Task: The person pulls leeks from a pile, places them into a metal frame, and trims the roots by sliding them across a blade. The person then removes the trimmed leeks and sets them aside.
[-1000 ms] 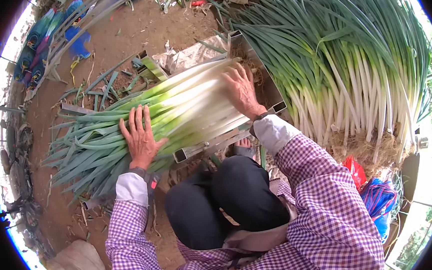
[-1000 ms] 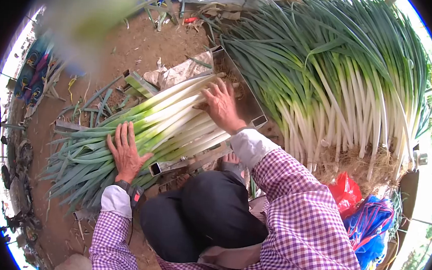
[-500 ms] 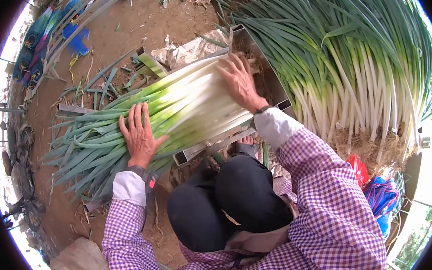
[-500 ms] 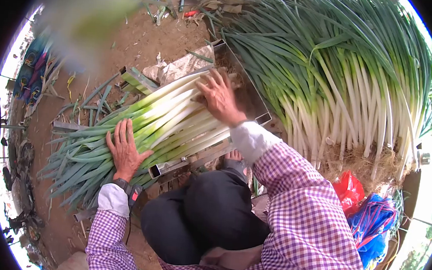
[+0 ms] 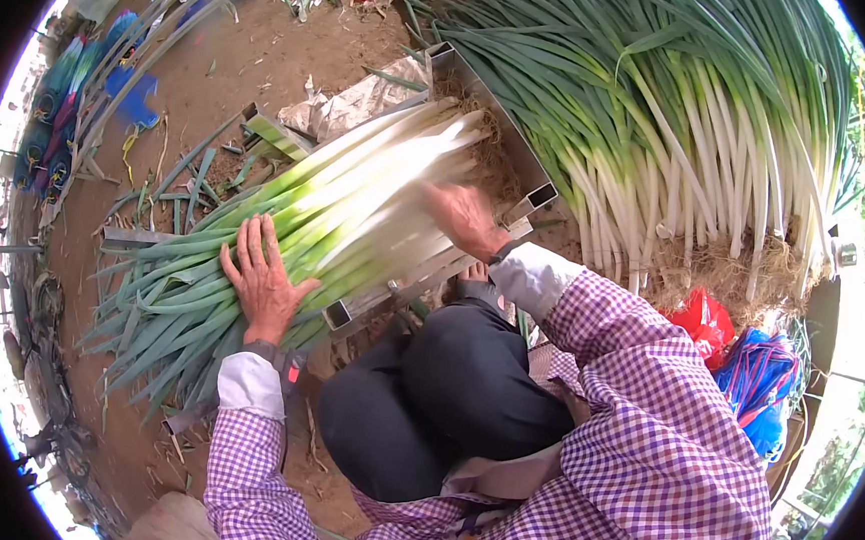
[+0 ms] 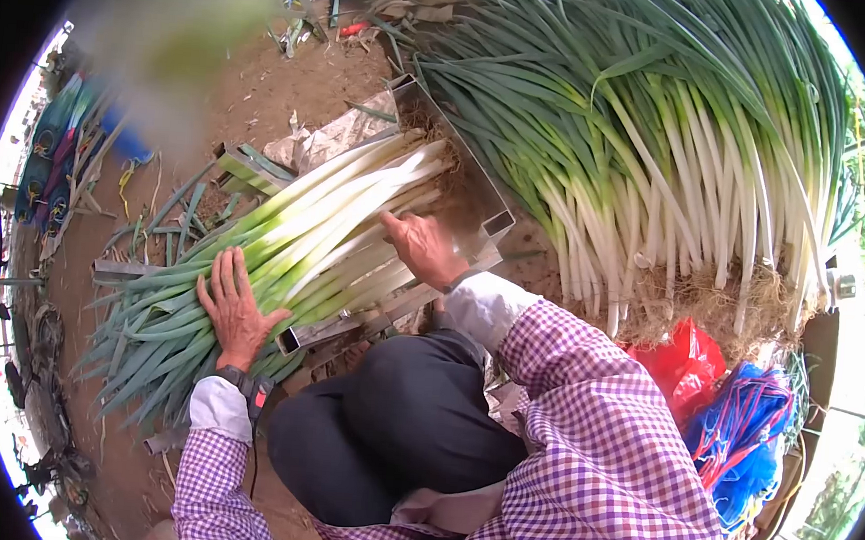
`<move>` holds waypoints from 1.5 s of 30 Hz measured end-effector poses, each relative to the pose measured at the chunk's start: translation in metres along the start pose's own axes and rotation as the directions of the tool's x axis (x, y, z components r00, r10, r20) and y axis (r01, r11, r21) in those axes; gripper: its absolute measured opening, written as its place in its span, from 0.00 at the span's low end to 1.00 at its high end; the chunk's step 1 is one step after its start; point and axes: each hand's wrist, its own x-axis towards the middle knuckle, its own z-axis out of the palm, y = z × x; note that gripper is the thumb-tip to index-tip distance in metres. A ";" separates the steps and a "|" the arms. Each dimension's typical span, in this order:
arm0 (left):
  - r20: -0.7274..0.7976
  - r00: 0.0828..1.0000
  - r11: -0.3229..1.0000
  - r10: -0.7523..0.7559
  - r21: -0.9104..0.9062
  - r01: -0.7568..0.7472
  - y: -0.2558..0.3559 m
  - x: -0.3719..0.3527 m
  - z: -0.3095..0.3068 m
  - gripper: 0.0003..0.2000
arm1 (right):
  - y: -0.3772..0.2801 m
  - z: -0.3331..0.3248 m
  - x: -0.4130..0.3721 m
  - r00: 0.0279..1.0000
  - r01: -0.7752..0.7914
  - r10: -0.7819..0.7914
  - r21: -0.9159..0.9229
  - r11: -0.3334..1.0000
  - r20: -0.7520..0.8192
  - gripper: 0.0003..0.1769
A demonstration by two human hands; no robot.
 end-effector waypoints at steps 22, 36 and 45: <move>0.033 0.998 0.998 0.048 -0.036 -0.047 -0.001 -0.010 -0.020 0.70 | 0.012 -0.059 0.044 0.976 -0.082 0.041 -0.187 0.979 -0.216 0.18; 0.017 0.999 0.998 0.034 -0.057 -0.033 -0.004 -0.007 -0.016 0.68 | 0.008 -0.040 0.004 0.973 -0.227 0.228 -0.239 0.944 -0.025 0.07; 0.024 0.999 0.999 0.026 -0.042 -0.025 -0.004 -0.005 -0.016 0.68 | -0.005 -0.037 0.016 0.949 -0.236 0.245 0.069 0.969 -0.197 0.22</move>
